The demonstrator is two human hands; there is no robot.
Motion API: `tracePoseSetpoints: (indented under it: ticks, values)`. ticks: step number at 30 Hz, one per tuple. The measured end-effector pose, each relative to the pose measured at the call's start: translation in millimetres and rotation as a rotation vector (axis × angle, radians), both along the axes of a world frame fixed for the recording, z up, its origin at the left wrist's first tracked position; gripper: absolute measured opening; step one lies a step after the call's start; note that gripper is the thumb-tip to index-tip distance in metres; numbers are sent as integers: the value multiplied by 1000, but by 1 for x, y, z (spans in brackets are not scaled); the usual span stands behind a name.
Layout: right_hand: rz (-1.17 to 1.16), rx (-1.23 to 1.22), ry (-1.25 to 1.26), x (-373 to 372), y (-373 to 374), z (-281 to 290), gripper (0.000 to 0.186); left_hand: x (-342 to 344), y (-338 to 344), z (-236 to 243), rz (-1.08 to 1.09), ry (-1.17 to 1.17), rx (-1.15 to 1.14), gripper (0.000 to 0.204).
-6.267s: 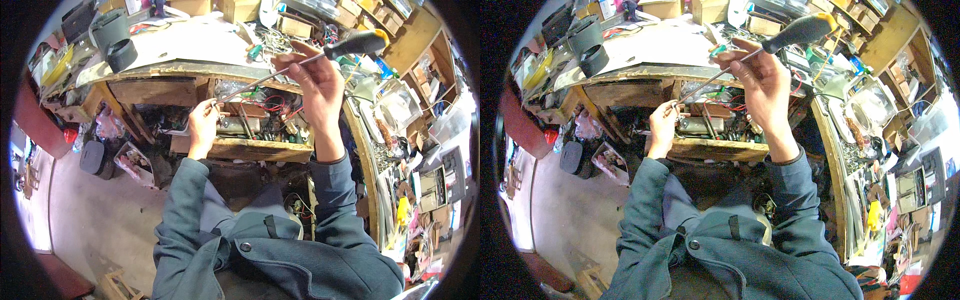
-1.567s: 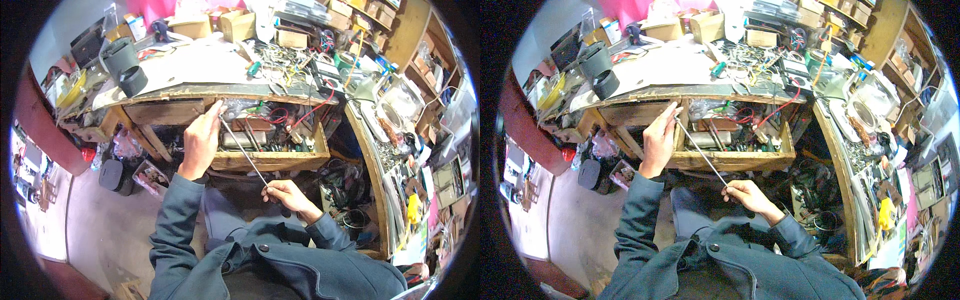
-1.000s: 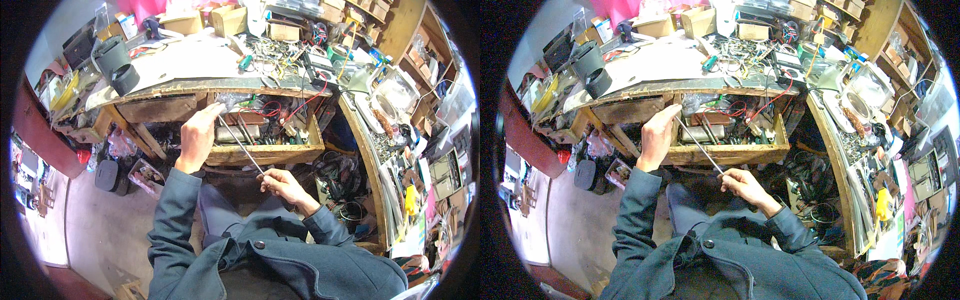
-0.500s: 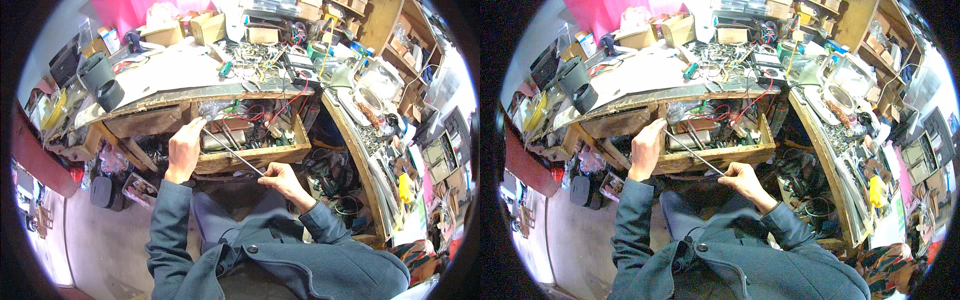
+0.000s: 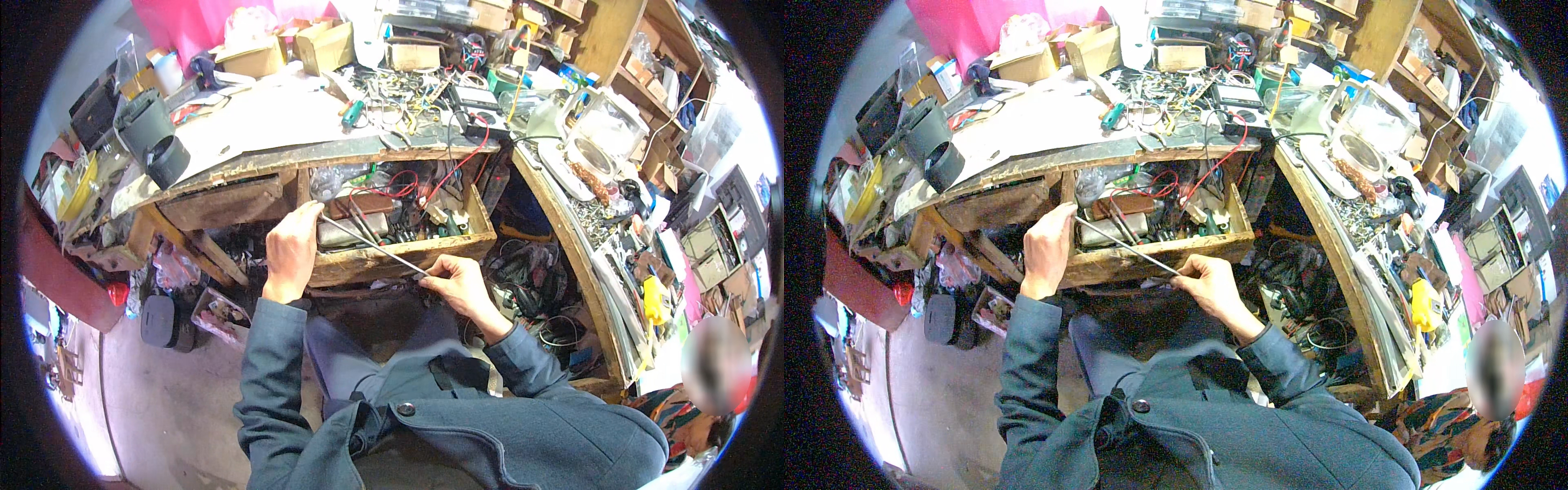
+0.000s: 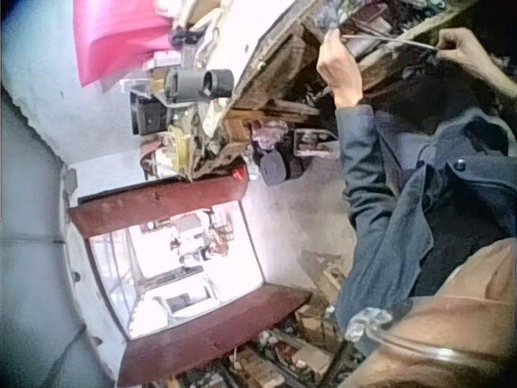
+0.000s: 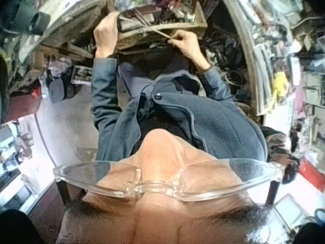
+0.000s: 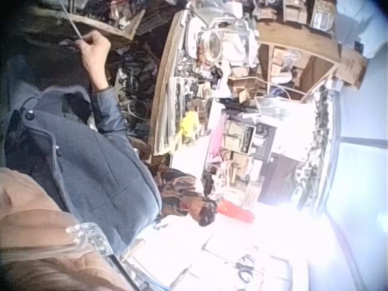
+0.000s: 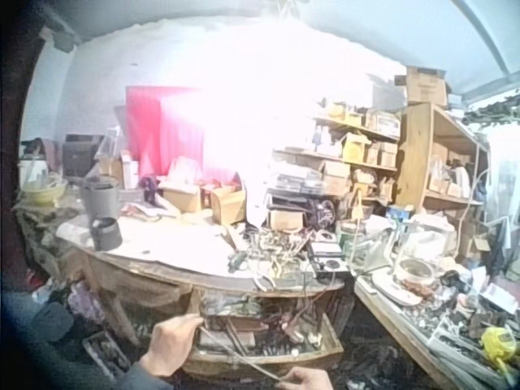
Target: The person works at a cluttered workbench, using a screwdriver to adjust a small electronic component and then using pliers to strip and bend wires. The person repeatedly handles the component and wires, performing small adjustments throughout the clip.
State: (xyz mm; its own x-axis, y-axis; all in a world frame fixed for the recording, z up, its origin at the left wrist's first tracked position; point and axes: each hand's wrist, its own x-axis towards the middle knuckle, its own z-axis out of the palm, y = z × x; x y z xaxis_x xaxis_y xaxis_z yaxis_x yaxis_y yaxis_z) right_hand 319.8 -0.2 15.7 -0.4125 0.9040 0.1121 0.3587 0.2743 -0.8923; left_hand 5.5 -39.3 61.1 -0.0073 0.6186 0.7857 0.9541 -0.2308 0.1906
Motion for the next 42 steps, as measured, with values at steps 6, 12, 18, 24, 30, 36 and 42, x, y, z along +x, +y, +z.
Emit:
tracePoseSetpoints:
  ticks: [6, 12, 18, 24, 30, 36, 42]
  values:
    - [-152, 305, -64, 7, 22, 17, 16, -1, 11, -6, -79, -848, -168, 21]
    - [-80, 603, -336, -30, 82, 35, 20, 9, 30, -29, -512, -1532, -362, 26]
    - [19, 636, -575, -81, 118, 17, 15, 22, 43, -27, -547, -1550, -441, 28]
    - [254, 602, 197, -127, 92, 24, 28, 24, 44, -32, -479, -1418, -597, 31]
    - [276, 514, 180, -149, 86, 31, 16, 12, 40, -28, -583, -1522, -605, 36]
    - [85, 871, -76, -121, 76, 40, 12, 14, 47, -36, -625, -1513, -641, 41]
    - [-442, 829, -652, 0, 66, 98, 4, 20, 47, -38, -479, -1474, -535, 28]
